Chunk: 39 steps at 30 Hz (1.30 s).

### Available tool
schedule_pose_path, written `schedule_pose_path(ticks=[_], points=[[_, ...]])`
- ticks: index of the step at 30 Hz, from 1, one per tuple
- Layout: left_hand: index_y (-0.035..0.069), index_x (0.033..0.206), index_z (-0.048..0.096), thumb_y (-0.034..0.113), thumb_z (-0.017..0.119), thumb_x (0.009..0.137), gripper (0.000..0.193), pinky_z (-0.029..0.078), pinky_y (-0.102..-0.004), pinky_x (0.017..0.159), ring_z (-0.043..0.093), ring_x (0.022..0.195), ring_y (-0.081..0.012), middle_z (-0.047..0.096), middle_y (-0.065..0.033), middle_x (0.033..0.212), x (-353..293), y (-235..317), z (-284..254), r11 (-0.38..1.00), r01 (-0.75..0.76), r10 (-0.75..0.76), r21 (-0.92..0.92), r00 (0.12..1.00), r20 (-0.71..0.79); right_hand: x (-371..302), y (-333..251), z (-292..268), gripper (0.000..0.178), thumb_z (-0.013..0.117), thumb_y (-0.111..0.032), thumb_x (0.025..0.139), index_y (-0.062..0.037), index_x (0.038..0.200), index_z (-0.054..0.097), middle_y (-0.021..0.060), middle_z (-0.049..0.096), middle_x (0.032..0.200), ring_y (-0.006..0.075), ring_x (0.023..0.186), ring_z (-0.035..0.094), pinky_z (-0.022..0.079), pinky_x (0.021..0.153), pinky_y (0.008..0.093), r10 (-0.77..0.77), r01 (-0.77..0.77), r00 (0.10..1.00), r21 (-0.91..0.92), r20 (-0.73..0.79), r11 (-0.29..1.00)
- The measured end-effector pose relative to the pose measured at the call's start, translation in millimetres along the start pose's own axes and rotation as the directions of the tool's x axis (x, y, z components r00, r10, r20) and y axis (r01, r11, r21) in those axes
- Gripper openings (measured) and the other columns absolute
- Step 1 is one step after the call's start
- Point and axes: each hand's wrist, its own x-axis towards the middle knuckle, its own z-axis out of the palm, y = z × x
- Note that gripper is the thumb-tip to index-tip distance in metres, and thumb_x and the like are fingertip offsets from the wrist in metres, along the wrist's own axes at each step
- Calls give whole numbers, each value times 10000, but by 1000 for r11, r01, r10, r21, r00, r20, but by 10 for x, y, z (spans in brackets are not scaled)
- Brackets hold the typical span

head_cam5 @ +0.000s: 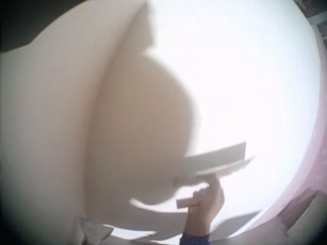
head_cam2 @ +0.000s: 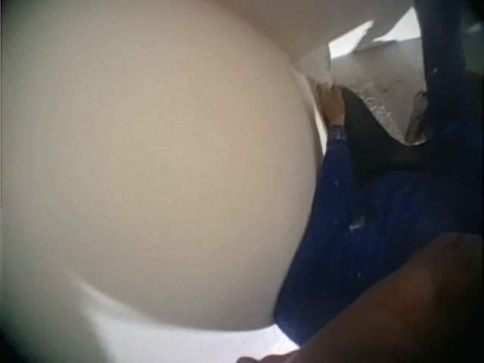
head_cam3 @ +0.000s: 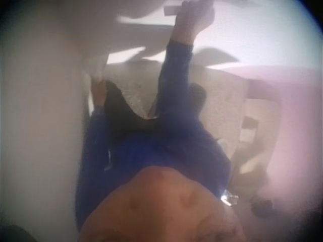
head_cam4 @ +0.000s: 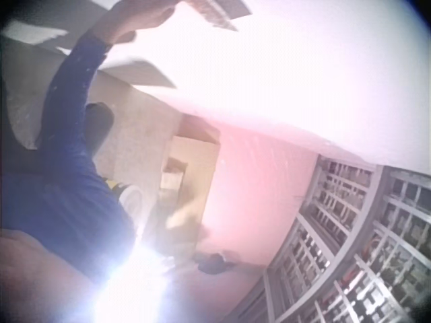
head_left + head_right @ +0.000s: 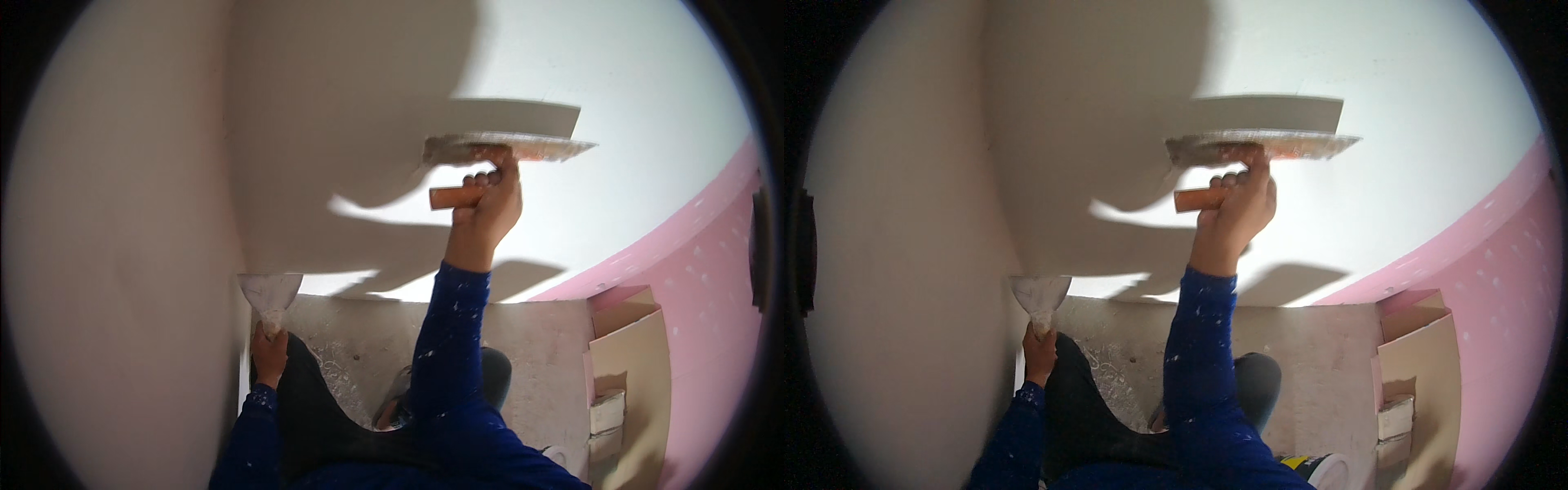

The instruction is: The person scoops plaster from a hawk onto a trowel and applies it to a white wall, smoothing the surface in repeated strokes. The person sits on the floor during the task.

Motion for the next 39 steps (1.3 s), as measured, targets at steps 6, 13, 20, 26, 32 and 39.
schedule_pose_path(ticks=[6,13,20,26,32,39], points=[[-51,1122,597,196,663,868,361,513,-470,783,670,861,-365,655,-219,878,19,-15,-14,997,46,-45,-54,999,30,504,-824,810,206,576,-126,947,70,970,636,196,677,901,248,738,646,520,594,316,-128,118,969,62,213,991],[-29,1091,588,200,654,884,315,507,-381,559,649,671,-260,645,-176,838,43,-81,4,995,-102,102,3,995,15,516,-911,439,206,567,-191,976,3,1031,609,84,606,812,143,648,546,483,589,297,-135,150,895,-1,425,989],[-15,1099,583,190,648,907,288,455,-298,418,568,507,-140,595,-72,722,-60,137,-32,990,21,-11,-137,997,73,-749,1135,-1617,475,514,-457,1032,-83,1323,483,81,588,1117,214,992,586,546,864,368,498,-513,858,255,126,820],[7,1120,571,175,637,937,257,447,-252,410,516,456,-98,567,-22,679,-104,257,-10,986,97,-83,-134,991,102,-1289,2357,-2248,430,543,-504,1013,-82,1086,578,0,549,782,82,545,484,461,487,247,571,-470,786,372,-236,800],[17,1104,567,186,632,951,236,438,-252,399,505,447,-89,555,-13,659,-116,189,-11,986,98,-84,-137,991,104,-1250,2656,-2049,422,524,-468,1029,-50,1078,559,39,552,785,101,534,458,422,469,249,501,-409,817,325,-287,853],[28,1085,566,175,625,955,205,434,-249,397,500,452,-83,552,-10,673,-98,219,-6,979,131,-118,-157,989,89,-1017,2046,-1562,396,493,-436,1047,-49,1089,568,63,576,793,98,551,458,425,480,254,467,-415,858,248,-212,875]])
